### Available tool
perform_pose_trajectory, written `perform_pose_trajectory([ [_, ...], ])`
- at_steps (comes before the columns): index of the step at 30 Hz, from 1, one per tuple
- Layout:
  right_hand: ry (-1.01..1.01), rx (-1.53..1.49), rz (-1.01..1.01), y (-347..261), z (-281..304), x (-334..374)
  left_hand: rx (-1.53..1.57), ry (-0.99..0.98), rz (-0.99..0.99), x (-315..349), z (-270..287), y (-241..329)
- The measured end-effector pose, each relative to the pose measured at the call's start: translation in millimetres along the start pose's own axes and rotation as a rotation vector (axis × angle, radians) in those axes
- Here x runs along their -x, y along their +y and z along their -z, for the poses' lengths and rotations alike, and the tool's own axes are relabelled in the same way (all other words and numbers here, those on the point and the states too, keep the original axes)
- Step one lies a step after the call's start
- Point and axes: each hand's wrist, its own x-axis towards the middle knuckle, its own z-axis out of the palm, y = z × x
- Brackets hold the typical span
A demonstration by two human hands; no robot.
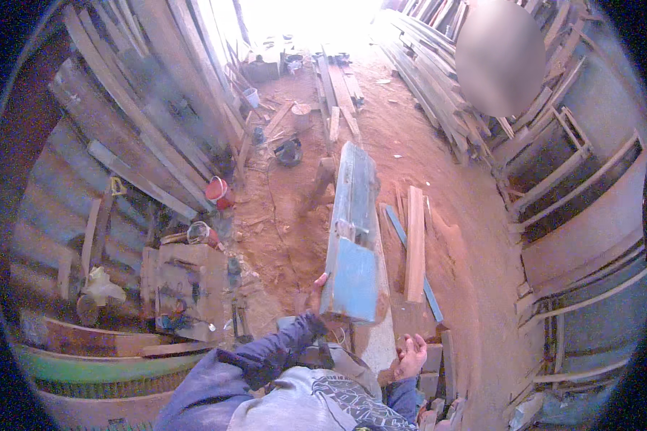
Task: The person uses a sledgehammer and a crowbar to break apart a wooden frame. They repeatedly strike the frame to separate its components and pry sections apart, then set the tools down and inspect the separated pieces.
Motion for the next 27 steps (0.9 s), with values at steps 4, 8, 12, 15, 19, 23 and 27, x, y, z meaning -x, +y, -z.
perform_pose_trajectory([
  [4,0.051,-0.079,0.042,0,18,-5,0.247,-0.278,-0.107,0,-99,-11],
  [8,0.098,0.171,0.281,2,34,-18,0.421,-0.483,-0.107,-7,-165,5],
  [12,0.173,0.044,0.357,0,42,-26,-0.381,-0.263,-0.535,-14,-202,16],
  [15,0.229,-0.006,0.287,-5,44,-24,0.311,-0.526,-0.170,-29,-217,31],
  [19,0.250,-0.027,0.113,-8,47,-15,0.236,-0.548,-0.188,-41,-225,40],
  [23,0.285,-0.041,0.133,2,55,-11,0.094,-0.559,-0.240,-45,-231,42],
  [27,0.301,0.086,0.154,12,60,-19,0.107,-0.592,-0.226,-45,-232,43],
])
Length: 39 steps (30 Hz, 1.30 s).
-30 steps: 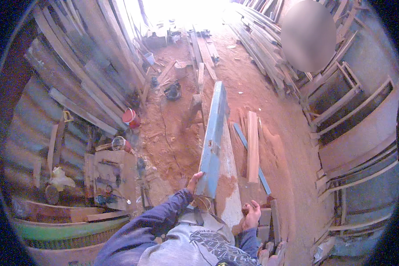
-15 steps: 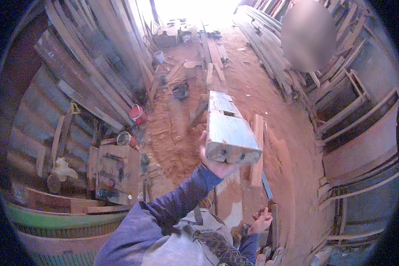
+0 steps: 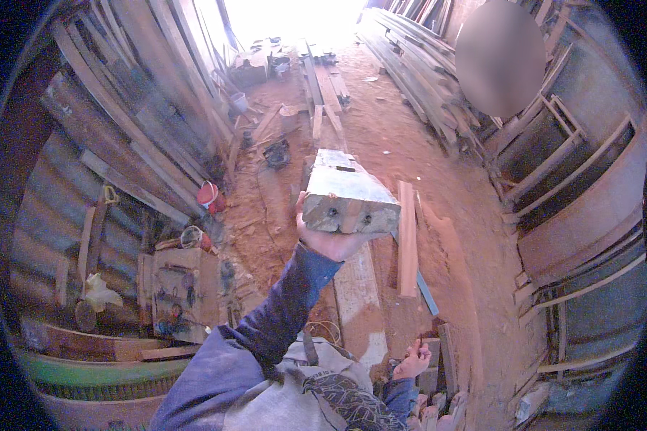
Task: The person uses a sledgehammer and a crowbar to break apart a wooden frame. They repeatedly strike the frame to separate its components and pry sections apart, then set the tools down and inspect the separated pieces.
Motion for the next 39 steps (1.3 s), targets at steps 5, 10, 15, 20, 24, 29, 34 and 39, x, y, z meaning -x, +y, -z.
perform_pose_trajectory([
  [5,0.161,0.062,0.157,0,-8,-9,0.411,0.060,0.028,2,7,2],
  [10,0.078,0.087,0.040,-8,-9,-15,0.517,0.033,0.039,1,9,2],
  [15,0.046,0.008,0.138,3,-10,-27,0.207,-0.045,-0.037,6,7,-3],
  [20,-0.035,0.030,0.044,13,-8,-31,0.284,0.051,-0.041,10,6,-6],
  [24,-0.128,-0.208,-0.045,6,-8,-19,0.277,0.133,0.015,9,7,-4],
  [29,-0.166,0.084,0.197,-16,14,9,0.074,0.359,-0.056,11,17,-1],
  [34,-0.016,0.743,0.428,-27,90,43,-0.381,0.451,-0.086,16,19,-2],
  [39,-0.106,0.965,0.287,-11,128,72,-0.030,0.453,-0.052,4,-3,0],
])
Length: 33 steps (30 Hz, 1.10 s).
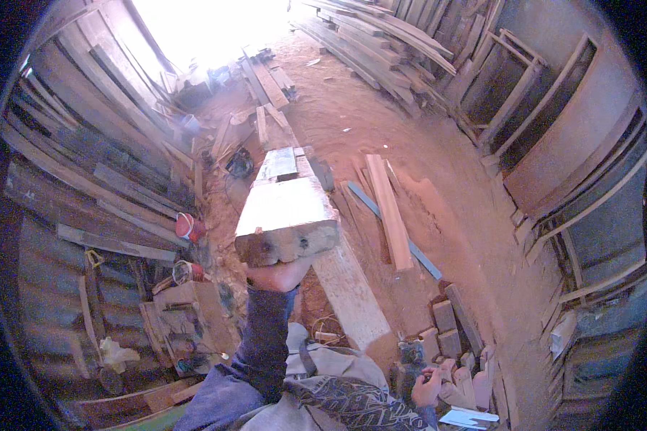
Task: The person uses a sledgehammer and a crowbar to break apart a wooden frame. They repeatedly strike the frame to separate its components and pry sections apart, then set the tools down and inspect the separated pieces.
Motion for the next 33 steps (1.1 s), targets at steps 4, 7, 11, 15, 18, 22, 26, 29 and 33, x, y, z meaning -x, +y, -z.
perform_pose_trajectory([
  [4,0.152,0.037,0.021,-11,-4,6,-0.109,-0.066,-0.067,-4,-16,-8],
  [7,0.201,0.100,-0.043,-21,-2,5,-0.106,0.064,-0.101,-6,-18,-12],
  [11,0.162,0.082,0.000,-17,-1,4,-0.087,-0.014,-0.059,1,-9,-7],
  [15,0.147,0.079,0.013,-7,-6,3,-0.231,0.025,-0.076,1,8,2],
  [18,0.170,0.124,0.002,-7,-7,3,0.129,0.026,0.048,-6,19,2],
  [22,0.030,0.258,-0.056,-17,0,8,0.054,-0.111,-0.042,-12,29,-22],
  [26,0.009,0.293,-0.001,-25,4,9,0.411,-0.469,0.059,-14,19,-30],
  [29,-0.004,0.297,0.025,-25,3,6,0.359,-0.419,0.061,-14,8,-35],
  [33,-0.027,0.321,0.063,-23,4,2,0.201,-0.176,-0.032,-17,1,-42],
])
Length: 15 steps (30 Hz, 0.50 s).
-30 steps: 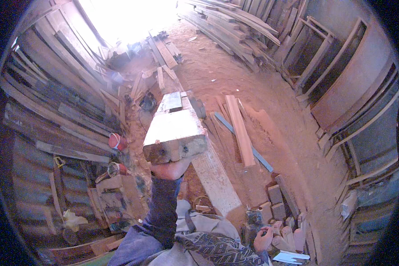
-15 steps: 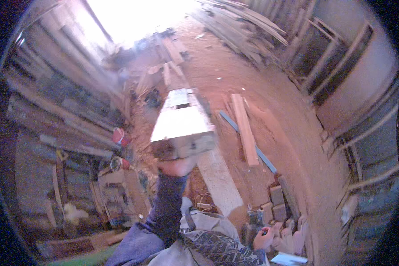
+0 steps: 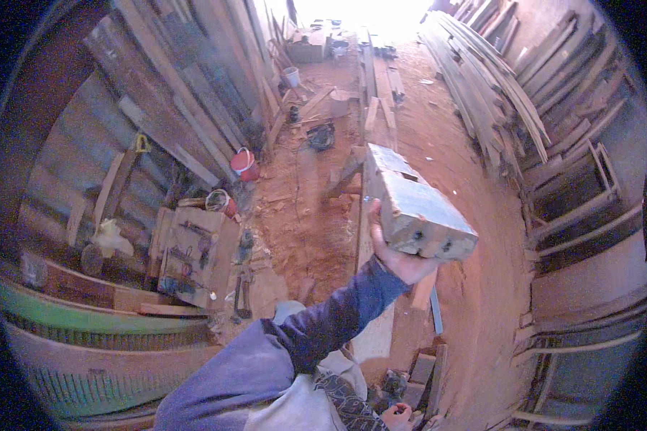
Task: The person uses a sledgehammer and a crowbar to break apart a wooden frame. They repeatedly strike the frame to separate its components and pry sections apart, then set the tools down and inspect the separated pieces.
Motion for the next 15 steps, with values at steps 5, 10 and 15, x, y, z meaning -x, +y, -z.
perform_pose_trajectory([
  [5,-0.019,0.019,0.040,-0.5,4.5,-3.0,0.057,-0.125,0.002,-3.1,0.5,-1.7],
  [10,-0.022,0.019,0.059,-0.5,6.6,-3.4,0.085,-0.105,0.000,-5.4,-0.6,-2.6],
  [15,-0.024,0.019,0.066,2.8,8.1,-3.5,0.048,-0.039,-0.015,-5.5,-2.1,-4.0],
])
